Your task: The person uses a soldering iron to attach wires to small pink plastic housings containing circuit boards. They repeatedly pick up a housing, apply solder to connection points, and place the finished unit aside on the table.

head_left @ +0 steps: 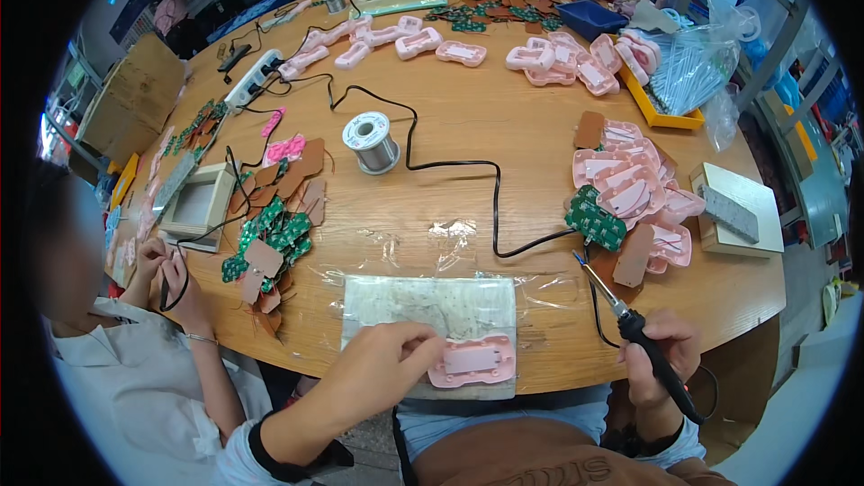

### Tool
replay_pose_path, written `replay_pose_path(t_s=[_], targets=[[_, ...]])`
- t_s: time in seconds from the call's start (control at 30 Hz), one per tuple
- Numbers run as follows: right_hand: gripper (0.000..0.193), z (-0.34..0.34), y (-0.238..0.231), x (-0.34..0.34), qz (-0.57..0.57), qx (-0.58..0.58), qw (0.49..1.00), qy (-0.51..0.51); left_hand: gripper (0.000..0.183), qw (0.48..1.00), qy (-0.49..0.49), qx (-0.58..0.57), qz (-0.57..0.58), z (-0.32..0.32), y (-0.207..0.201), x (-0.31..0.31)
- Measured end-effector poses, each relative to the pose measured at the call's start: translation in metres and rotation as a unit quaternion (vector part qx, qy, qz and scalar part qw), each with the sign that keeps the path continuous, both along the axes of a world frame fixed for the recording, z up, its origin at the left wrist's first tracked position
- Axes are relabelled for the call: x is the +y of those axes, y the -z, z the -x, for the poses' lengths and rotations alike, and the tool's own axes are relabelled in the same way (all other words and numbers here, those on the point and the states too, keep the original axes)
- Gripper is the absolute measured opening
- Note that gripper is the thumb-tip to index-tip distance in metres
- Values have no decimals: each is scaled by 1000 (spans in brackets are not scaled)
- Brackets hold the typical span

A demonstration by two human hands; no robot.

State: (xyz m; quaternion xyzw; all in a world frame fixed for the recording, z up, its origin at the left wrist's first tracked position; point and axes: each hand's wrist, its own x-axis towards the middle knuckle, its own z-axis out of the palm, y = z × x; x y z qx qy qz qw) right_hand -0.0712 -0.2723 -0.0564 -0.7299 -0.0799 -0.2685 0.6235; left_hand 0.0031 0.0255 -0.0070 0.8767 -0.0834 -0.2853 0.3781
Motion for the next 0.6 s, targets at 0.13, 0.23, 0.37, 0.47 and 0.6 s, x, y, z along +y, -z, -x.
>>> replay_pose_path(t_s=[0.13, 0.23, 0.37, 0.47, 0.6], targets=[[31, -9, -1, 7, 33, -16, 999, -21, 24, 946, -47, -316, -60, -15, 8, -14], [31, -13, -3, 12, 45, -26, 998, -34, 21, 916, -60, -379, -113, -50, 27, -32], [31, -12, -6, 12, 62, -31, 997, -21, 20, 976, -71, -185, -95, -79, 29, -41], [32, -7, -6, 6, 48, -14, 999, -15, 13, 971, -124, -202, -6, -78, -7, -21], [35, -3, -4, -1, 34, -12, 998, -61, 5, 952, -57, -300, 25, -29, -44, -10]])
